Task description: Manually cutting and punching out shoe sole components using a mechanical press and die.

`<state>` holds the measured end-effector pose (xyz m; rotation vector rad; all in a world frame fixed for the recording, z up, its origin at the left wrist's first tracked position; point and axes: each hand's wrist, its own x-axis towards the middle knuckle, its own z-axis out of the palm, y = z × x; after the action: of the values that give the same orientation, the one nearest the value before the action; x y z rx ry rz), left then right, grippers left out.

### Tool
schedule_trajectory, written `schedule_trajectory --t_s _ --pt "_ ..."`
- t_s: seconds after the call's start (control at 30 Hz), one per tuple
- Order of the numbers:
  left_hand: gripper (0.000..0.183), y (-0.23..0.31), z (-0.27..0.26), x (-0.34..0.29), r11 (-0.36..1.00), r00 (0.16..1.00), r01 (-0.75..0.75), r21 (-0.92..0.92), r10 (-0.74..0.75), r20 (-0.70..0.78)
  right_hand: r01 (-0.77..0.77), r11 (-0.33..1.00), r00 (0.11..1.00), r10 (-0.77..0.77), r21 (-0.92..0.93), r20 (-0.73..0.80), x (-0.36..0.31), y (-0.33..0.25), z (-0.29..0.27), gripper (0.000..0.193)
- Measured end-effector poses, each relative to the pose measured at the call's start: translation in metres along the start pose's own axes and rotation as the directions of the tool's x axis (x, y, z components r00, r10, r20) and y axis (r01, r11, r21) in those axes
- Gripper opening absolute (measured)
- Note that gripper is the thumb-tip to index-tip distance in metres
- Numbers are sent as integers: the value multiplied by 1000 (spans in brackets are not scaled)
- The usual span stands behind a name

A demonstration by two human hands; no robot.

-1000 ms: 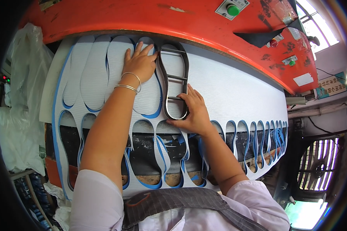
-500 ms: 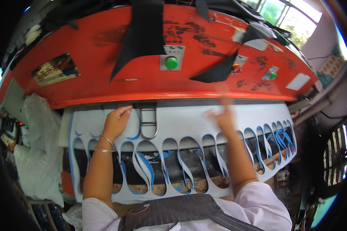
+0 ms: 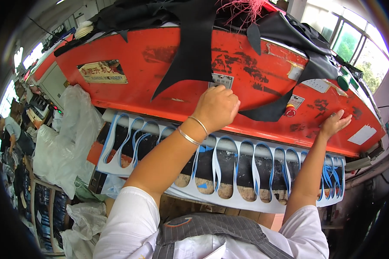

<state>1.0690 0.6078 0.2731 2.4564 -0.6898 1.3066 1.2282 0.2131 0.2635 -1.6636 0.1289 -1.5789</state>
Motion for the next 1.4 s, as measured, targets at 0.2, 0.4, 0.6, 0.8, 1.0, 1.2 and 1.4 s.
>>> schedule_trajectory --t_s 0.2,0.4,0.6,0.8,1.0,1.2,1.4 --pt "23 29 -11 -75 891 890 426 -158 -380 252 315 945 907 -328 92 264 -65 -26 -58 57" --pt "46 88 -31 -204 633 383 759 151 -622 683 -29 881 -417 -439 471 796 -163 -125 -148 68" --pt "39 141 -30 -207 730 622 662 169 -661 419 367 725 -549 -337 583 765 -221 -144 -179 54" --pt "30 149 -30 -203 703 624 694 153 -694 359 429 755 -337 -376 496 863 -228 -138 -192 43" --pt "36 164 -52 -225 652 514 745 144 -698 499 411 738 -534 -281 535 798 -225 -153 -218 39" --pt "38 124 -98 -218 677 391 735 -45 -368 843 -255 962 -707 -253 96 660 -181 -197 -182 38" --pt "27 66 -26 -231 777 761 612 -146 -529 377 33 805 -57 -591 593 805 -288 -207 -125 31"
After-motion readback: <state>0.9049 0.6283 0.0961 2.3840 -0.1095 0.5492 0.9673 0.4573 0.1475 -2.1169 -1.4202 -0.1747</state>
